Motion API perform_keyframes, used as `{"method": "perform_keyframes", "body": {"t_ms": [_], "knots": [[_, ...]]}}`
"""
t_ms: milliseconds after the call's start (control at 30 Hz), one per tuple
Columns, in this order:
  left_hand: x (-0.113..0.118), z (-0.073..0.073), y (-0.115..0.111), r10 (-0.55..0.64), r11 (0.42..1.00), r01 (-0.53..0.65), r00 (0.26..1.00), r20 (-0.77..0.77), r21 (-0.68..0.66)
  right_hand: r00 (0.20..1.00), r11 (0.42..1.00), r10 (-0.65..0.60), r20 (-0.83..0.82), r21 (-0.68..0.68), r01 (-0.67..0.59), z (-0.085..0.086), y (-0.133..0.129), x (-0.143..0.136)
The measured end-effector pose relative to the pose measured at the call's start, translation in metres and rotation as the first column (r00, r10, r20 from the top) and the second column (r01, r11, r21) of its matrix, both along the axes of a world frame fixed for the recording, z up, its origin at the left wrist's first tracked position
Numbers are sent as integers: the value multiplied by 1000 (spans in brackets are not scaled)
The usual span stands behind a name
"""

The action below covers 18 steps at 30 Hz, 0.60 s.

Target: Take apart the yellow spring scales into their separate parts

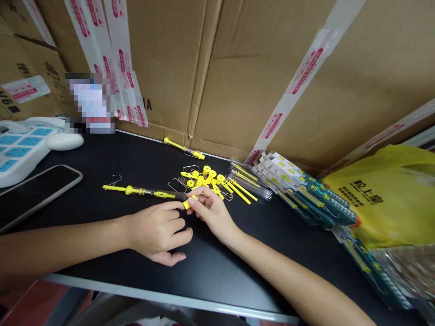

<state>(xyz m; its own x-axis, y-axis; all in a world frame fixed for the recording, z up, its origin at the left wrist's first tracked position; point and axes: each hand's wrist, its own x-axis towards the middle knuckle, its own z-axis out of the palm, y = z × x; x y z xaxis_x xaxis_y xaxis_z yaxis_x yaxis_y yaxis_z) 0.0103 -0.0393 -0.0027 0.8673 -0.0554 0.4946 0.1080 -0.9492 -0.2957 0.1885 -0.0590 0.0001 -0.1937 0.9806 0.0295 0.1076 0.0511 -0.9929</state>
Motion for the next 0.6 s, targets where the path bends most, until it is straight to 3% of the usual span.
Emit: {"method": "perform_keyframes", "body": {"t_ms": [233,433,500,600], "knots": [[0,2,3,-8,1000,8,1000,16,-4,997,996,-41,-60,-77,37,1,1,1],[0,6,7,1,997,-12,988,153,73,992,990,-28,-125,-141,10,0,2,2],[-2,8,9,87,995,-93,980,179,27,991,990,-28,-131,-144,9,-1,2,2],[-5,10,14,306,938,-272,940,148,-212,995,997,-15,-96,-80,7,-1,2,2]]}}
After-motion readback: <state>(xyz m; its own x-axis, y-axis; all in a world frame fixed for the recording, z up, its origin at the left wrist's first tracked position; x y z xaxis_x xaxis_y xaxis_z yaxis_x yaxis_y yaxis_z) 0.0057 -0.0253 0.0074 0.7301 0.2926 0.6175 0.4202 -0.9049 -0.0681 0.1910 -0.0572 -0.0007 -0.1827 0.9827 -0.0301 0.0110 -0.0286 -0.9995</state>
